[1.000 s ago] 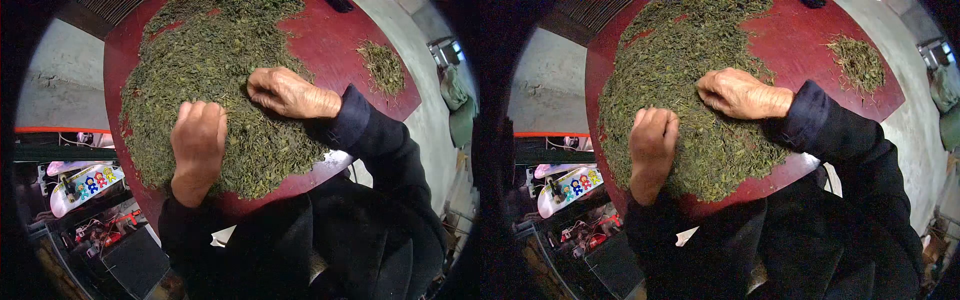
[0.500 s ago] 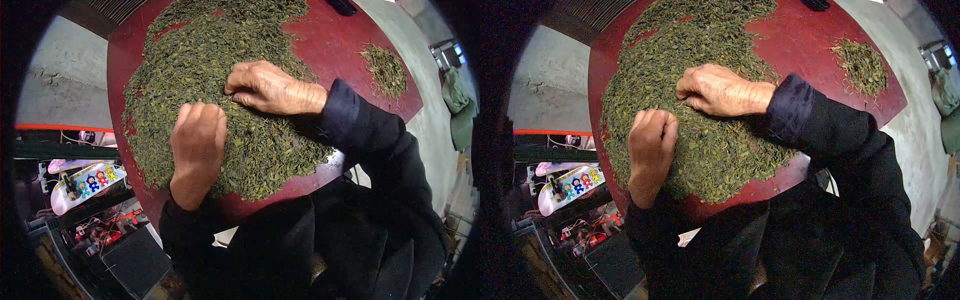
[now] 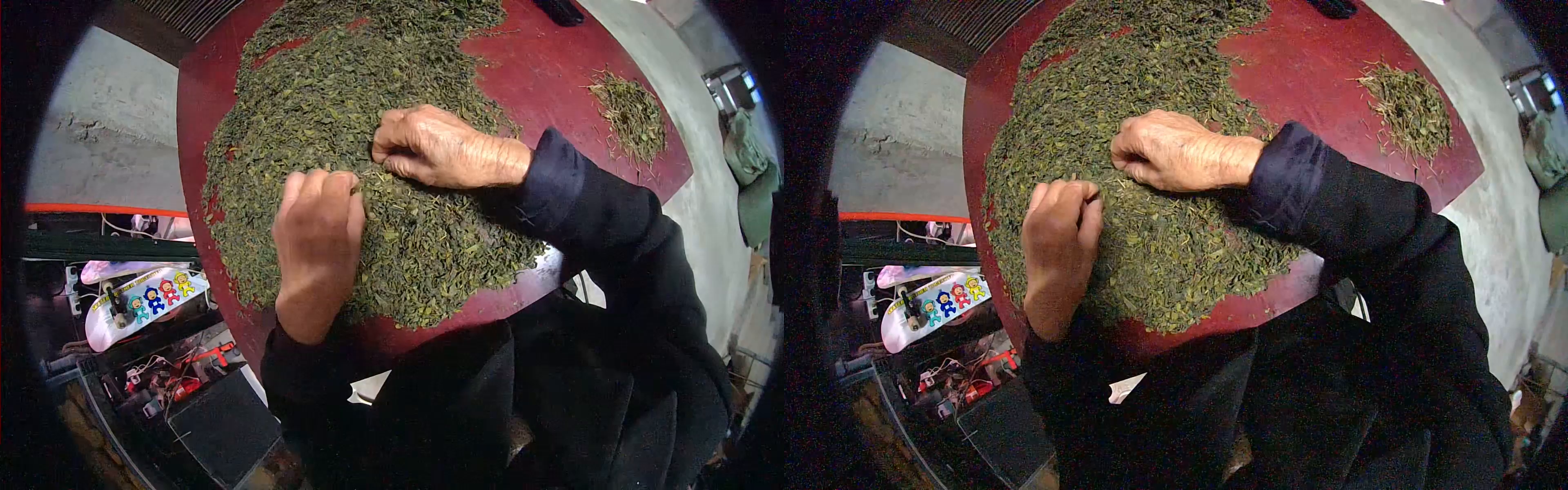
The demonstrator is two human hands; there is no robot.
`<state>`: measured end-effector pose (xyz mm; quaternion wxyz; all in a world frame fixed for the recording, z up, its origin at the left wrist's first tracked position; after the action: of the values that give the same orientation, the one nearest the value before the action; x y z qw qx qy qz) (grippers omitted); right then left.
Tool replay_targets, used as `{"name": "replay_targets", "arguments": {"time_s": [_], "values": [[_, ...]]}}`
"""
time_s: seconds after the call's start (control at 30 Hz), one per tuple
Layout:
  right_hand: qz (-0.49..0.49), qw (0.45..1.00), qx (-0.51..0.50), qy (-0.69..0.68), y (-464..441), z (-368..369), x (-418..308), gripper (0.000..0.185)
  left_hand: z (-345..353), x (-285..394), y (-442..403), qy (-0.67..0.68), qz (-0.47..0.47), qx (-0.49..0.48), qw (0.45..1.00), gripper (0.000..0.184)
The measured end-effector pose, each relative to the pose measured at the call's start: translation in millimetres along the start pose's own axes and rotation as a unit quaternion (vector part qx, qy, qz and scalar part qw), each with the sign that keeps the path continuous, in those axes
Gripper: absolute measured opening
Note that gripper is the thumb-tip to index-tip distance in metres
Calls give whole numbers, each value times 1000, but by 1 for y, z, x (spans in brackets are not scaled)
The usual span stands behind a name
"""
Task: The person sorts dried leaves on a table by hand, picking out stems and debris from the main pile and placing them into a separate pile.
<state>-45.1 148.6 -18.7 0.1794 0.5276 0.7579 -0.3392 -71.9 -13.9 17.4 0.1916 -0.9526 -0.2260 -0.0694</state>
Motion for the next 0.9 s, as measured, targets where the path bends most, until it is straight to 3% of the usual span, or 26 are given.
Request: {"name": "replay_targets", "arguments": {"time_s": [0.43, 0.6, 0.9], "values": [[31, 999, -21, -13, -1, -1, -4, 3, 15, 0, -12, -56, -2, -1, 998, 18], [43, 998, -38, 14, -4, 1, -3, 4, 19, -2, -13, -90, -10, -10, 996, 15], [19, 1000, 18, -12, 1, 0, -1, 3, 14, 0, -14, -42, 5, 21, 999, 8]]}}
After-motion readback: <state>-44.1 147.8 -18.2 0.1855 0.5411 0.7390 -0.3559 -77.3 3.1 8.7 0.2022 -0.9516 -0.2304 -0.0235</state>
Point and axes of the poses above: each hand's wrist, its own y-axis away from the middle knuckle, its own z-axis out of the palm, x = y × z, the point moved 5 cm from there along -y, towards the middle knuckle, and after that the axes turned 3 degrees about -x, right-handed, at the moved point
